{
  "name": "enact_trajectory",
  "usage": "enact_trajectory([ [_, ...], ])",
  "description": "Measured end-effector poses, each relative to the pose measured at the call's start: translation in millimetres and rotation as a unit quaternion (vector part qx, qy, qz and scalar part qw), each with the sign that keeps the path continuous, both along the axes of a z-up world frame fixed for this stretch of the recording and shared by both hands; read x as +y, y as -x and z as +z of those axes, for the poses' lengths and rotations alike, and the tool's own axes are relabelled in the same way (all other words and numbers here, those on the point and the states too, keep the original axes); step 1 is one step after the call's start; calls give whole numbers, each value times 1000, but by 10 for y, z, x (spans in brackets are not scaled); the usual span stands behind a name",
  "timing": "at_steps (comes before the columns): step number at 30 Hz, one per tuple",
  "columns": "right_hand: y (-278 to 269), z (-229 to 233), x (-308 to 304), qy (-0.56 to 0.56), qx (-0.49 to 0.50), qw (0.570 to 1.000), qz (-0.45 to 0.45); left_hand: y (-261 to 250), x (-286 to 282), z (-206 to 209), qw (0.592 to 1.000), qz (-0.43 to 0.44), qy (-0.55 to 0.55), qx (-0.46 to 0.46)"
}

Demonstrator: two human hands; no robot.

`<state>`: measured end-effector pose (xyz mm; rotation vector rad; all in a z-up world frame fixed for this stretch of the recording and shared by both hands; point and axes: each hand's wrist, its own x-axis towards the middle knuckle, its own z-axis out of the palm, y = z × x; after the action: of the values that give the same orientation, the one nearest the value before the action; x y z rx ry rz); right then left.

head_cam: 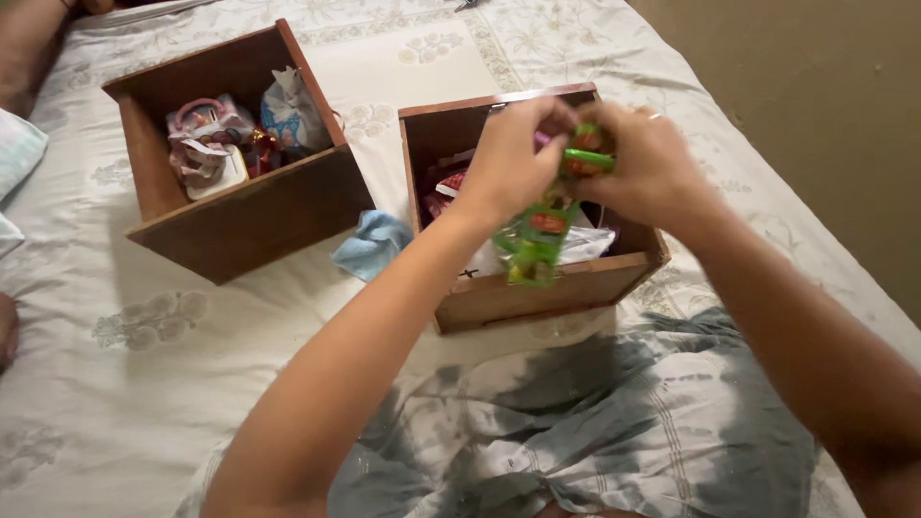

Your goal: The person sits on a bed and organizes various small items into a wooden box. They handle hair accessories, a decorative red fabric, a plastic container, and a power strip, placing them into the box one by one.

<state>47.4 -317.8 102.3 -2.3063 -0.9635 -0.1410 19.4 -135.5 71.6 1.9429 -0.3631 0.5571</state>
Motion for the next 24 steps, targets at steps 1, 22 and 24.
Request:
enact_trajectory([
  [1,-129,-193,42,28,50,998,-36,-46,77,-126,999,-8,-12,42],
  [22,-527,-509,192,42,382,923,29,-439,682,-726,951,-41,-103,287],
  [24,-492,-204,43,35,306,950,42,-407,527,-284,968,-59,-86,229],
])
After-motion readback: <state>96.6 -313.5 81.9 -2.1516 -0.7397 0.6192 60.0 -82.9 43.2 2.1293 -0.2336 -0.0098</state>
